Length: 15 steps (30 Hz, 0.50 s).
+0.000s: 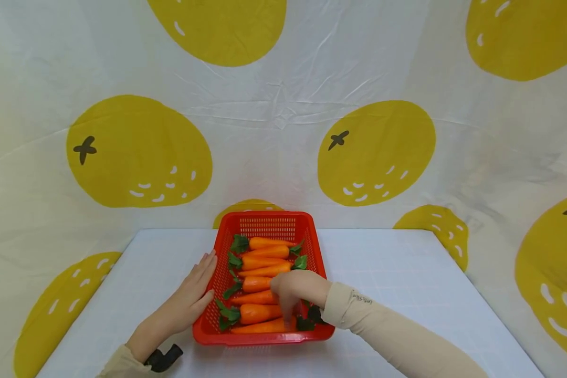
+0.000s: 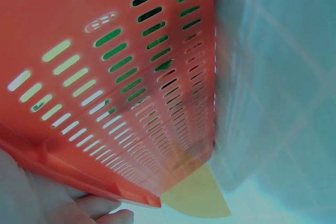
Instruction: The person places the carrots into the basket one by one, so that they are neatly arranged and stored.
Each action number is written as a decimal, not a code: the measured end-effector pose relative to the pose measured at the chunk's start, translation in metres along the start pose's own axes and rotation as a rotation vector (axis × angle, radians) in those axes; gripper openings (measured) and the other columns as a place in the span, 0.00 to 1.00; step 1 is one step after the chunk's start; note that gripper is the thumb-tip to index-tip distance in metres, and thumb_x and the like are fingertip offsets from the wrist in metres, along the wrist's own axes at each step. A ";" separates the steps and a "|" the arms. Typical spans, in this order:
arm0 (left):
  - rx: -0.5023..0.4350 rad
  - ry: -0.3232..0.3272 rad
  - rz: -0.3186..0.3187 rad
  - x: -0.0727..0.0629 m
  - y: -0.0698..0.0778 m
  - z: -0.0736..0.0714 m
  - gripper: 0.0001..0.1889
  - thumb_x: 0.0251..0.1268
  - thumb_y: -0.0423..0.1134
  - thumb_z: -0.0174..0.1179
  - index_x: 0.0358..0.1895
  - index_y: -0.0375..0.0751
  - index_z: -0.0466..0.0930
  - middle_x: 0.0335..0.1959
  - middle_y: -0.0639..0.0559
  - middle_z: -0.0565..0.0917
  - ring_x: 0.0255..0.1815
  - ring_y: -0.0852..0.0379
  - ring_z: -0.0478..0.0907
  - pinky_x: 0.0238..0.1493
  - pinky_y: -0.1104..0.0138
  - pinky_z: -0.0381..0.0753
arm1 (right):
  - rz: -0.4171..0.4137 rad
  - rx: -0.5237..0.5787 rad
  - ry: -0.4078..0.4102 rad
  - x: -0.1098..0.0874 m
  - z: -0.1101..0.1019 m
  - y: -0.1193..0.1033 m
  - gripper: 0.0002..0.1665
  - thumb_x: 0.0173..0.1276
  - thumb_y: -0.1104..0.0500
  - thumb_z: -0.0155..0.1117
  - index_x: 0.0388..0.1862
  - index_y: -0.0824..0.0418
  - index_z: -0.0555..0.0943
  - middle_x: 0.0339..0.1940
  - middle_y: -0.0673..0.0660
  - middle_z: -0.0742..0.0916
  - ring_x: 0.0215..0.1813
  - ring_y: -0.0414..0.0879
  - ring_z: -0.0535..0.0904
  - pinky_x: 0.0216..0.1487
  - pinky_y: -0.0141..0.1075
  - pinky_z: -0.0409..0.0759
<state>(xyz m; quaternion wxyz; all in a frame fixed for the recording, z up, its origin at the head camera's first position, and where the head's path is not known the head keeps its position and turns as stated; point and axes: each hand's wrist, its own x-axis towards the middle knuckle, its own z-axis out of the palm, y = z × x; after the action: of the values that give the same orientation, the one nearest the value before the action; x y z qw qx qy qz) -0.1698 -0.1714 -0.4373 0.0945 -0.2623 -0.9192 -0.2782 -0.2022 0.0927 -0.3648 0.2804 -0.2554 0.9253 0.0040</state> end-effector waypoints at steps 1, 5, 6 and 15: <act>0.007 -0.007 0.002 0.000 0.000 -0.001 0.38 0.68 0.33 0.51 0.77 0.25 0.46 0.80 0.35 0.46 0.80 0.38 0.42 0.73 0.40 0.46 | -0.010 0.011 0.015 -0.003 -0.004 0.002 0.17 0.46 0.54 0.84 0.25 0.53 0.81 0.25 0.46 0.81 0.27 0.41 0.78 0.30 0.34 0.78; 0.020 -0.040 -0.005 0.002 -0.001 -0.005 0.38 0.69 0.34 0.52 0.77 0.26 0.46 0.80 0.36 0.45 0.80 0.39 0.41 0.74 0.41 0.46 | -0.049 0.095 0.049 -0.016 -0.021 0.009 0.17 0.46 0.55 0.84 0.32 0.53 0.84 0.28 0.46 0.81 0.29 0.40 0.77 0.31 0.34 0.79; 0.020 -0.047 -0.006 0.002 -0.001 -0.005 0.38 0.69 0.34 0.52 0.77 0.26 0.46 0.80 0.36 0.45 0.80 0.39 0.41 0.74 0.41 0.46 | -0.064 0.117 0.057 -0.020 -0.025 0.011 0.17 0.47 0.55 0.84 0.34 0.53 0.84 0.28 0.46 0.81 0.29 0.40 0.77 0.31 0.34 0.78; -0.031 -0.133 -0.027 0.005 -0.007 -0.016 0.35 0.77 0.42 0.49 0.78 0.30 0.48 0.80 0.40 0.46 0.80 0.40 0.41 0.74 0.41 0.43 | -0.282 0.293 0.237 -0.063 -0.053 0.038 0.17 0.53 0.57 0.80 0.40 0.53 0.83 0.29 0.49 0.84 0.33 0.43 0.79 0.33 0.37 0.80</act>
<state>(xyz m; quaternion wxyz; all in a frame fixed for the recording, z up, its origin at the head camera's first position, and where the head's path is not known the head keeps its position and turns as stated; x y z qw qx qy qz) -0.1770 -0.1832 -0.4257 0.0255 -0.2690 -0.9225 -0.2756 -0.2028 0.1475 -0.2924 0.2019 -0.3376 0.8975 -0.1996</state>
